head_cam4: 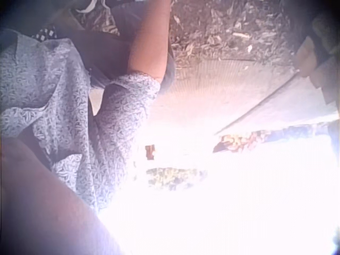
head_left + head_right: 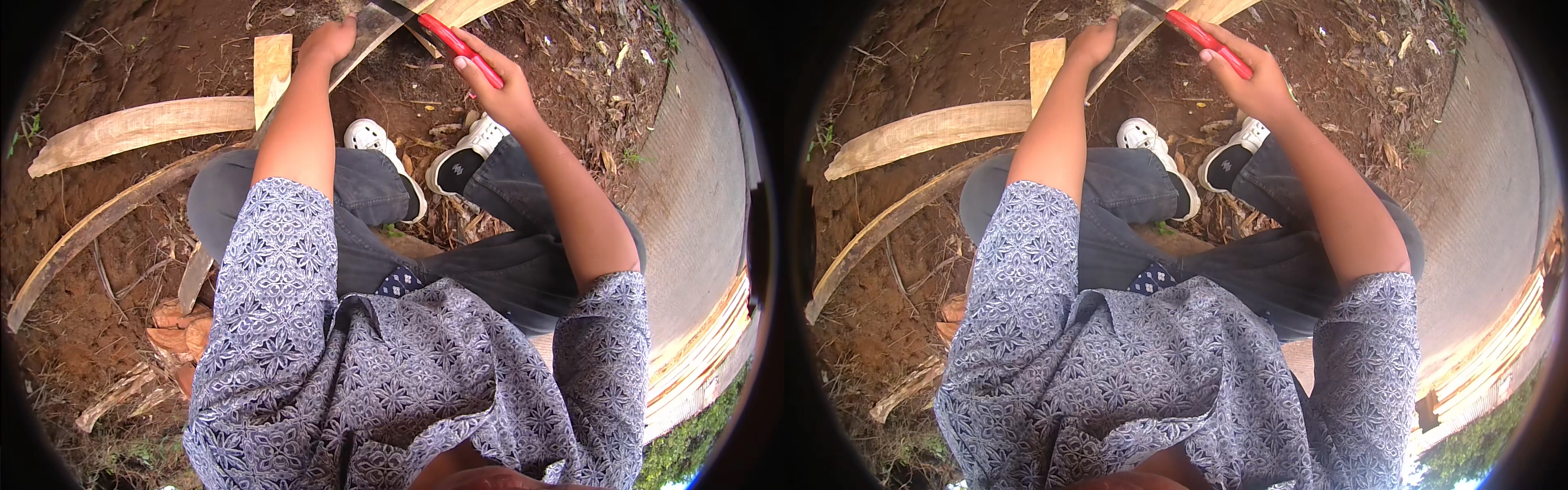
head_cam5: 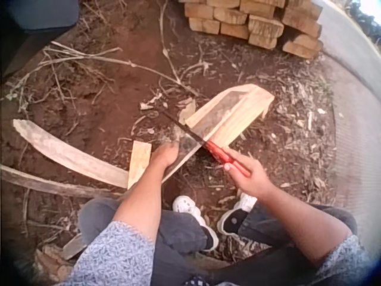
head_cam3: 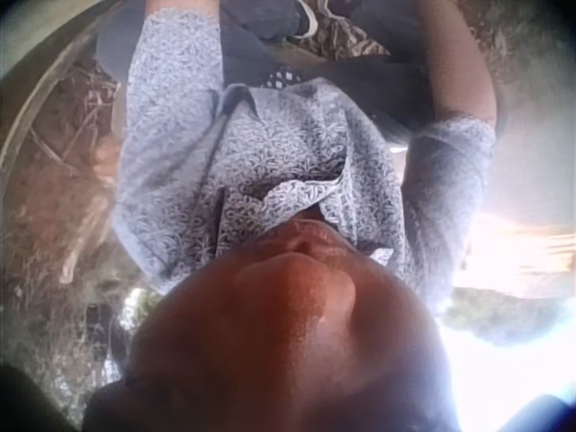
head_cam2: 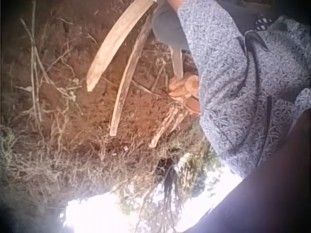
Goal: The person sits on the ground and uses a red hand saw to cut a piece of light-colored wood. They hold the wood with their left hand and saw with their right, then inspect the cut piece and place it on a pile of other wood pieces.
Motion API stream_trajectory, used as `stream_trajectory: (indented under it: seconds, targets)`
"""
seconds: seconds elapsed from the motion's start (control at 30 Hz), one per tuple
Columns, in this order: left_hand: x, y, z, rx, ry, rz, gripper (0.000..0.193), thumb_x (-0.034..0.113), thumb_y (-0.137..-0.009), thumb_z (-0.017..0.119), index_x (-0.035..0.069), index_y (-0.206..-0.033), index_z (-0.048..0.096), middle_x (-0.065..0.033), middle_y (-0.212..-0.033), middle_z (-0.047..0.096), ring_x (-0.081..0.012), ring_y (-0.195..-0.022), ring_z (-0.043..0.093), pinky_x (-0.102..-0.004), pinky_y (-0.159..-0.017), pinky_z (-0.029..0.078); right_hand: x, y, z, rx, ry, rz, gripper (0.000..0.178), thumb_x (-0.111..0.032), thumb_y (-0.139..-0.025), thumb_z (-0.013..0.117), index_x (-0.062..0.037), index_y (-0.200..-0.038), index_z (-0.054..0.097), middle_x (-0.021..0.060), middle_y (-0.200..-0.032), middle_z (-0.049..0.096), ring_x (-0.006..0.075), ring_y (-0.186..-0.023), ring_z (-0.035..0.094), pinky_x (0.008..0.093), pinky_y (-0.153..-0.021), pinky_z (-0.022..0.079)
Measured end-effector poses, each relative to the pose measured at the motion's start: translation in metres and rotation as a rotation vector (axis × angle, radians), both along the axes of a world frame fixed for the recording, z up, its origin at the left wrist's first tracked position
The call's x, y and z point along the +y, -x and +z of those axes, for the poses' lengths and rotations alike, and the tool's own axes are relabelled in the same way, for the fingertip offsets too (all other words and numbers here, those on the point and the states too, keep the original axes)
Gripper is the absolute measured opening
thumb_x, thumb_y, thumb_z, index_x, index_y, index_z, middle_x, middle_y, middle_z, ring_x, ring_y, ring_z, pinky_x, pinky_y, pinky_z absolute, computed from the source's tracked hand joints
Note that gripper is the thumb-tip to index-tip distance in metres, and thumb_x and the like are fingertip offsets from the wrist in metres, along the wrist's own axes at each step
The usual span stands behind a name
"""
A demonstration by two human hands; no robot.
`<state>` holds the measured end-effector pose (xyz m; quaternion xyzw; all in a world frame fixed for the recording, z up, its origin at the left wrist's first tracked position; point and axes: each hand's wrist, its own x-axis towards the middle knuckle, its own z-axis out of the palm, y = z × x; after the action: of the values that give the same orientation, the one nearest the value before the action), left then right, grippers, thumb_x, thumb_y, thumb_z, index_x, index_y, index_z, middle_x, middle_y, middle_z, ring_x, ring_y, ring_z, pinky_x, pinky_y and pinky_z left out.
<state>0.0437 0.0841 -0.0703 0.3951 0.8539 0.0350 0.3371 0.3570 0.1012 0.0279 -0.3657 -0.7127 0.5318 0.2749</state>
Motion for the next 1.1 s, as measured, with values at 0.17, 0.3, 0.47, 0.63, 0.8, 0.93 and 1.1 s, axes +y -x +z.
stream_trajectory:
  seconds: [0.17, 0.3, 0.47, 0.63, 0.8, 0.93, 1.1]
  targets:
    - [-0.002, -0.009, -0.001, 0.012, -0.014, 0.003, 0.071, 0.06, -0.103, 0.03, 0.009, -0.137, 0.067, -0.022, -0.145, 0.059, -0.0386, -0.137, 0.055, -0.0499, -0.114, 0.042, -0.007, -0.003, 0.028, -0.127, 0.088, 0.01, 0.046, -0.029, -0.102, 0.069, -0.0145, -0.145, 0.061, 0.0042, -0.1, 0.073, 0.0088, -0.086, 0.062, 0.0275, -0.081, 0.052]
    - [-0.005, -0.019, 0.011, 0.049, -0.003, -0.015, 0.07, 0.059, -0.103, 0.03, 0.009, -0.135, 0.068, -0.0203, -0.142, 0.062, -0.0386, -0.132, 0.059, -0.0505, -0.11, 0.045, -0.011, -0.007, 0.029, -0.139, 0.082, 0.0, 0.047, -0.029, -0.102, 0.068, -0.0147, -0.146, 0.06, 0.0059, -0.105, 0.073, 0.009, -0.09, 0.063, 0.0276, -0.082, 0.052]
    - [-0.014, -0.032, 0.03, 0.067, -0.008, -0.019, 0.076, 0.065, -0.101, 0.032, 0.007, -0.138, 0.064, -0.0203, -0.134, 0.067, -0.0386, -0.124, 0.064, -0.0504, -0.105, 0.048, -0.021, -0.026, -0.008, -0.091, 0.096, 0.012, 0.051, -0.026, -0.102, 0.068, -0.0149, -0.15, 0.056, 0.0082, -0.119, 0.072, 0.0111, -0.099, 0.064, 0.0286, -0.092, 0.051]
    - [-0.036, -0.063, 0.032, 0.389, -0.232, -0.259, 0.093, 0.072, -0.086, 0.059, 0.0, -0.145, 0.05, -0.0264, -0.136, 0.063, -0.0357, -0.127, 0.063, -0.0493, -0.107, 0.047, -0.017, -0.034, -0.016, -0.13, 0.119, -0.011, 0.051, -0.026, -0.101, 0.069, -0.0139, -0.149, 0.056, 0.0096, -0.122, 0.072, 0.0117, -0.103, 0.065, 0.0293, -0.094, 0.051]
    - [-0.038, -0.042, 0.031, 0.238, -0.075, -0.278, 0.096, 0.054, -0.075, 0.081, -0.002, -0.144, 0.045, -0.0282, -0.142, 0.056, -0.0395, -0.131, 0.059, -0.0501, -0.108, 0.048, -0.011, -0.005, 0.011, -0.168, 0.055, -0.045, 0.046, -0.026, -0.1, 0.07, -0.0118, -0.143, 0.063, 0.0073, -0.103, 0.075, 0.0131, -0.088, 0.068, 0.0304, -0.085, 0.054]
    - [-0.029, -0.022, 0.027, 0.022, -0.016, -0.279, 0.092, 0.045, -0.074, 0.08, -0.003, -0.144, 0.043, -0.0276, -0.144, 0.055, -0.0426, -0.132, 0.058, -0.0491, -0.107, 0.049, 0.013, 0.033, 0.051, -0.124, 0.078, -0.087, 0.039, -0.025, -0.1, 0.069, -0.0044, -0.132, 0.069, 0.0064, -0.097, 0.074, 0.0084, -0.084, 0.065, 0.0267, -0.077, 0.053]
    - [-0.04, -0.055, 0.042, 0.267, -0.05, -0.288, 0.09, 0.046, -0.074, 0.079, -0.003, -0.14, 0.044, -0.0275, -0.139, 0.059, -0.0409, -0.126, 0.062, -0.0474, -0.105, 0.051, 0.013, 0.058, 0.071, -0.097, -0.137, -0.111, 0.035, -0.02, -0.097, 0.068, 0.0001, -0.125, 0.071, 0.0192, -0.105, 0.077, 0.025, -0.092, 0.074, 0.0355, -0.084, 0.056]
